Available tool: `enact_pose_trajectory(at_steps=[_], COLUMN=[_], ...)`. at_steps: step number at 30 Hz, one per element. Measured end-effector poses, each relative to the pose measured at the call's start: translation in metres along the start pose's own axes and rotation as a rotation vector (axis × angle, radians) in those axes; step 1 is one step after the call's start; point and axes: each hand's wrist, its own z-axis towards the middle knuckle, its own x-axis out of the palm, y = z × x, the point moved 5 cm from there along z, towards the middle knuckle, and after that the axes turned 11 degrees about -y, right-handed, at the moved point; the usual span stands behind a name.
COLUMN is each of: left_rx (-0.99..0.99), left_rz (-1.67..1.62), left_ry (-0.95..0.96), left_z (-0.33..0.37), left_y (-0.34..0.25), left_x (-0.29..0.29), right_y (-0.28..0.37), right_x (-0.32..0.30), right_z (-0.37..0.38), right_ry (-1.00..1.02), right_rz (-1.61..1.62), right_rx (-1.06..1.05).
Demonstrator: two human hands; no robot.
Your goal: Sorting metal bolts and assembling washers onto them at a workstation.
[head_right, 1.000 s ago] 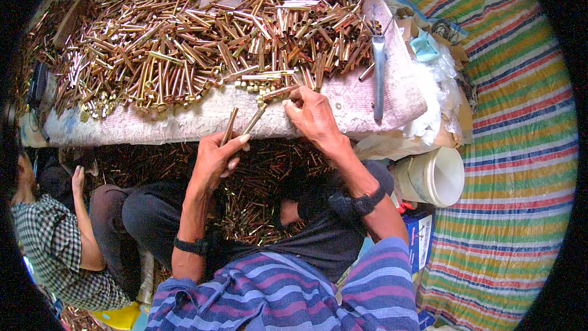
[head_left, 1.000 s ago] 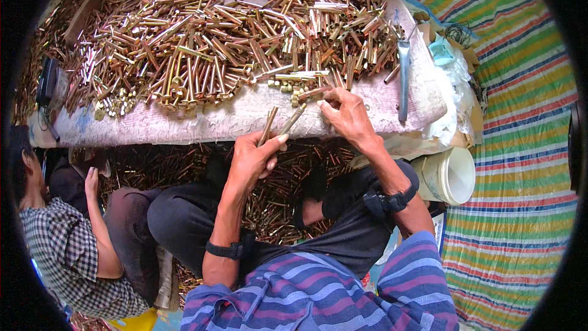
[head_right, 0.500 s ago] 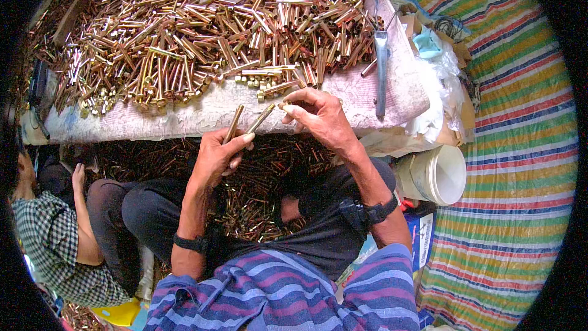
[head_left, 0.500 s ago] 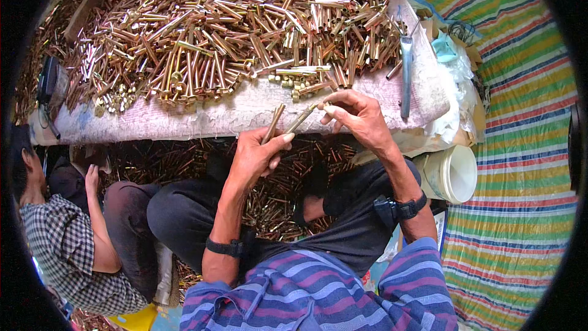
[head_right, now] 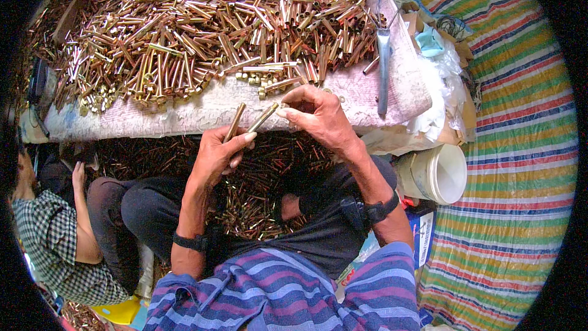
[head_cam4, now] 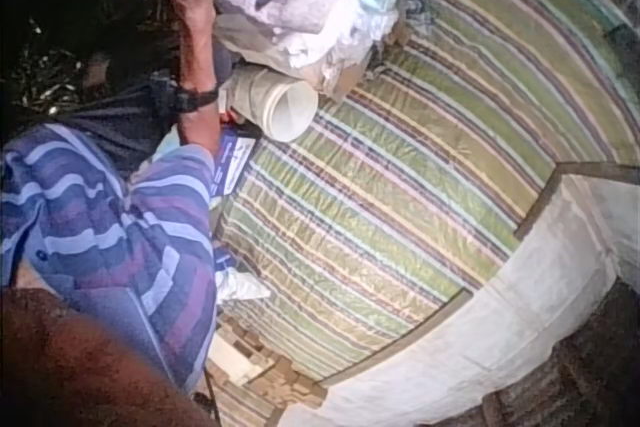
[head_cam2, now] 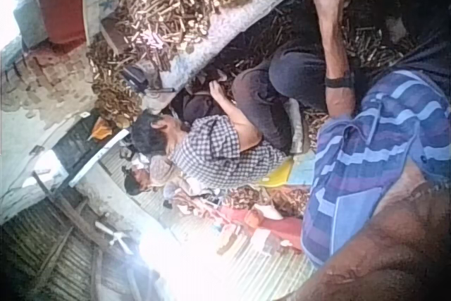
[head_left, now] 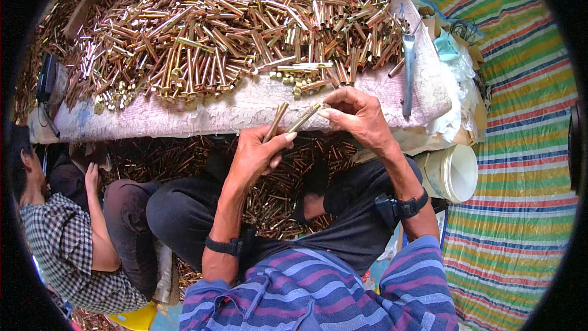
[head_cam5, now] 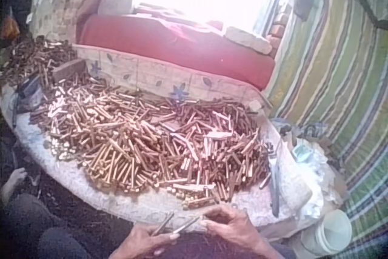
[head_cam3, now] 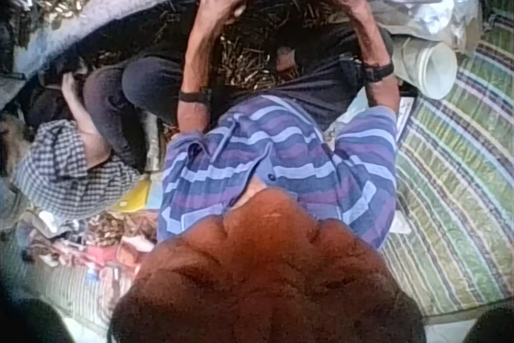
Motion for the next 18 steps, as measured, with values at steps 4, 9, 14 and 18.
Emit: enact_pose_trajectory(at_steps=[4,9,14,18], left_rx=[0.011,0.014,0.009,0.012], left_rz=[0.013,0.011,0.02,0.033], left_ry=[0.011,0.023,0.03,0.061], left_z=[-0.001,-0.004,-0.005,-0.005], left_y=[0.001,-0.004,-0.005,-0.007], left_x=[-0.001,0.0,-0.001,-0.002], right_y=[0.007,0.01,0.021,0.026], right_x=[0.0,-0.004,-0.003,-0.005], right_z=[0.003,0.004,0.005,0.008], right_ry=[0.031,0.059,0.128,0.167], right_rz=[-0.108,-0.13,-0.188,-0.232], right_rx=[-0.068,-0.153,-0.232,-0.328])
